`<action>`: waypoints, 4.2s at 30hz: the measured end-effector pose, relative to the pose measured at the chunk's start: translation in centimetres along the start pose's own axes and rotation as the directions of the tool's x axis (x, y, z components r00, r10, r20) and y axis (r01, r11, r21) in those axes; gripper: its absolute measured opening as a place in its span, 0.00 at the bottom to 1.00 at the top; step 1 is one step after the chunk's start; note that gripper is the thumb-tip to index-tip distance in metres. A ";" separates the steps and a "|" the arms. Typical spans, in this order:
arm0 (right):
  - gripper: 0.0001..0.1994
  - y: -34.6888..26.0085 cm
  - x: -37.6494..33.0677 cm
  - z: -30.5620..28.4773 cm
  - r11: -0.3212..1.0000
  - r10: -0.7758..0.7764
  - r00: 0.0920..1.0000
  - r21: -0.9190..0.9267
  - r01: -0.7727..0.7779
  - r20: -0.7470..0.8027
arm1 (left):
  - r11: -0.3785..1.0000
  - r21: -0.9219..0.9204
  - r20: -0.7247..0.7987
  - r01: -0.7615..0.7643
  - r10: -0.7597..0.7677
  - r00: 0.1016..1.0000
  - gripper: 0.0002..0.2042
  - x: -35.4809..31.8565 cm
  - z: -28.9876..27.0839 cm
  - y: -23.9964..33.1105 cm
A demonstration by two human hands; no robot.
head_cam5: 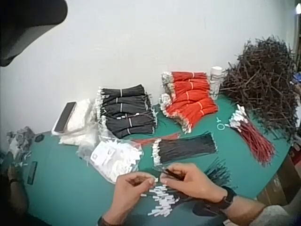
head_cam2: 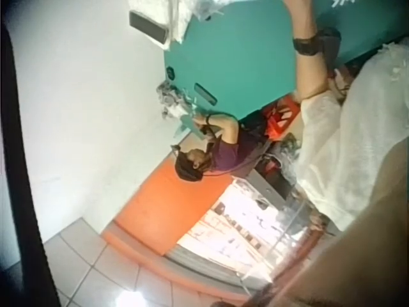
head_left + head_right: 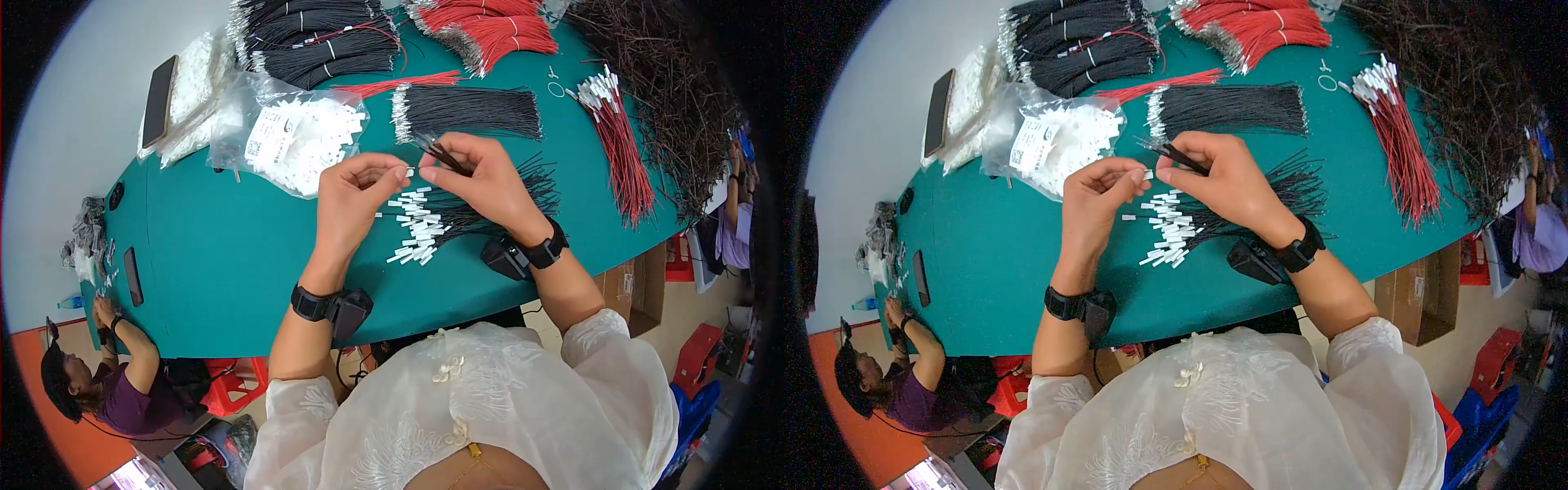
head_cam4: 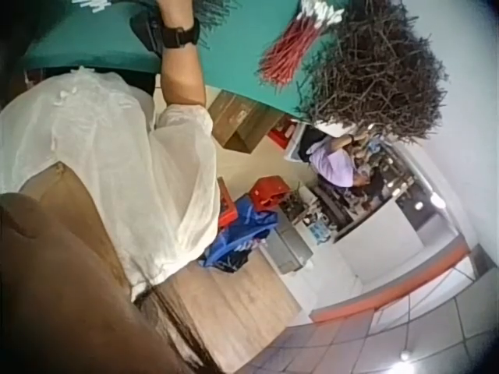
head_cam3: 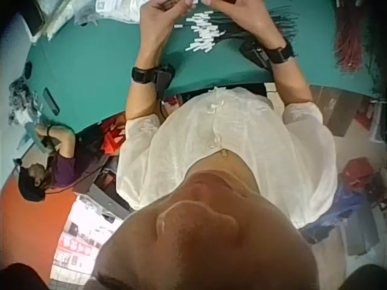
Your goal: Manually attaching white plastic connectors to the ends of black wires at an electronics assembly bench.
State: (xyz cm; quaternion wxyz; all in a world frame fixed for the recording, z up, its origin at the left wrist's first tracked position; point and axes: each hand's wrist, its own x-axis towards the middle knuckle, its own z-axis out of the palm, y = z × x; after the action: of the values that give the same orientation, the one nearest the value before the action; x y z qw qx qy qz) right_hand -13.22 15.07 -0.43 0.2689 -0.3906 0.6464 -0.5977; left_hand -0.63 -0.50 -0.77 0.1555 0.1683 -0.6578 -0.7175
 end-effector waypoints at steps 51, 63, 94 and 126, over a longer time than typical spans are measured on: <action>0.06 -0.3 -0.3 -0.1 0.994 0.072 0.991 -0.079 -0.081 -0.110 | 0.991 -0.133 0.036 0.022 -0.018 0.999 0.08 0.1 0.1 -0.2; 0.06 -0.2 -0.5 0.3 0.994 0.018 0.993 -0.105 -0.030 -0.115 | 0.990 -0.143 0.002 -0.009 0.010 1.000 0.07 -0.1 0.6 -0.7; 0.08 -0.4 0.1 0.4 0.896 -0.139 0.989 -0.430 0.108 -0.041 | 0.252 0.955 0.013 -0.159 0.496 0.868 0.03 2.3 -5.1 -1.6; 0.07 0.7 0.2 -0.1 0.994 0.052 0.999 -0.097 -0.052 0.002 | 0.997 0.064 -0.048 -0.039 0.042 0.998 0.04 0.2 -0.1 0.1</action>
State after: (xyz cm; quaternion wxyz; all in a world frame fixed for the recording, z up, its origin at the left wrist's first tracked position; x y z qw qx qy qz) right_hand -13.55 15.01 -1.11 0.2666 -0.3876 0.6841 -0.5575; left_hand -0.72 -0.71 -0.73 0.1806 0.1773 -0.6792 -0.6889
